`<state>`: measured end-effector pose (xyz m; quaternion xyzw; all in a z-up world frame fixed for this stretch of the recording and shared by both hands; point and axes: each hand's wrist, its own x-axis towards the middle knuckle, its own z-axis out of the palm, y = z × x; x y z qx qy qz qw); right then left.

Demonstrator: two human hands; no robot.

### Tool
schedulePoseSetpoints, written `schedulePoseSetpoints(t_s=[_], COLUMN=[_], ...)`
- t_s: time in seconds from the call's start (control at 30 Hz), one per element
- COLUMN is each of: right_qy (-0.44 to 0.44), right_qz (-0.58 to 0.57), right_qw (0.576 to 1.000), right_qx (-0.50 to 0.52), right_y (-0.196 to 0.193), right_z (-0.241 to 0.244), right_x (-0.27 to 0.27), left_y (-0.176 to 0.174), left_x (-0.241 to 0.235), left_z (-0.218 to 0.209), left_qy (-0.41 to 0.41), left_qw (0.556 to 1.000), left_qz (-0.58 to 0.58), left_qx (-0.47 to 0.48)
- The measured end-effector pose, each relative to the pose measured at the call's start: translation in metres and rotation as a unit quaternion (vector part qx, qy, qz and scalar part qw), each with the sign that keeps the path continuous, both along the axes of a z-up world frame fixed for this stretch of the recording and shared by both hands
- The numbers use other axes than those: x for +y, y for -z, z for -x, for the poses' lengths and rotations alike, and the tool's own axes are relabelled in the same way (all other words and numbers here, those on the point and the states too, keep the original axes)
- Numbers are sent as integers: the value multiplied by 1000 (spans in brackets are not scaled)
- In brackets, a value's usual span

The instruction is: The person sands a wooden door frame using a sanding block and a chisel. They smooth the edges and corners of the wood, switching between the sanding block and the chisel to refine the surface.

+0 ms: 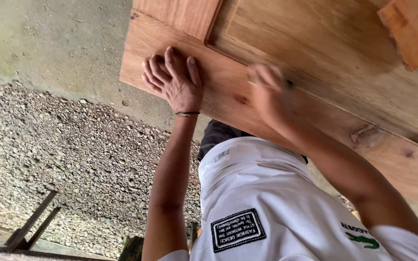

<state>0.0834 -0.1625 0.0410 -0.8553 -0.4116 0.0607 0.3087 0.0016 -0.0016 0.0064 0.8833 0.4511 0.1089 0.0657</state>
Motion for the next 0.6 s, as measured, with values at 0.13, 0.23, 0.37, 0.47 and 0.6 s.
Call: schedulePoseSetpoints(t_s=[0.13,0.23,0.37,0.47,0.6], right_qy=[-15,-31,0,33,46], right_qz=[-56,26,60,87,173], right_qw=[998,999,998,991,977], right_qx=[-25,-15,8,97,118], right_y=[11,8,2,-13,-19], right_z=[-5,-8,-12,-12,-17], right_x=[63,34,-82,-198,-317], left_y=[7,4,0,-12,-17], left_x=[4,4,3,-4,-12], left_z=[0,2,4,-3,-9], left_qy=[2,-4,46,47,36], left_qw=[998,998,998,998,999], left_qz=[38,52,41,48,10], left_qx=[47,33,17,1,-25])
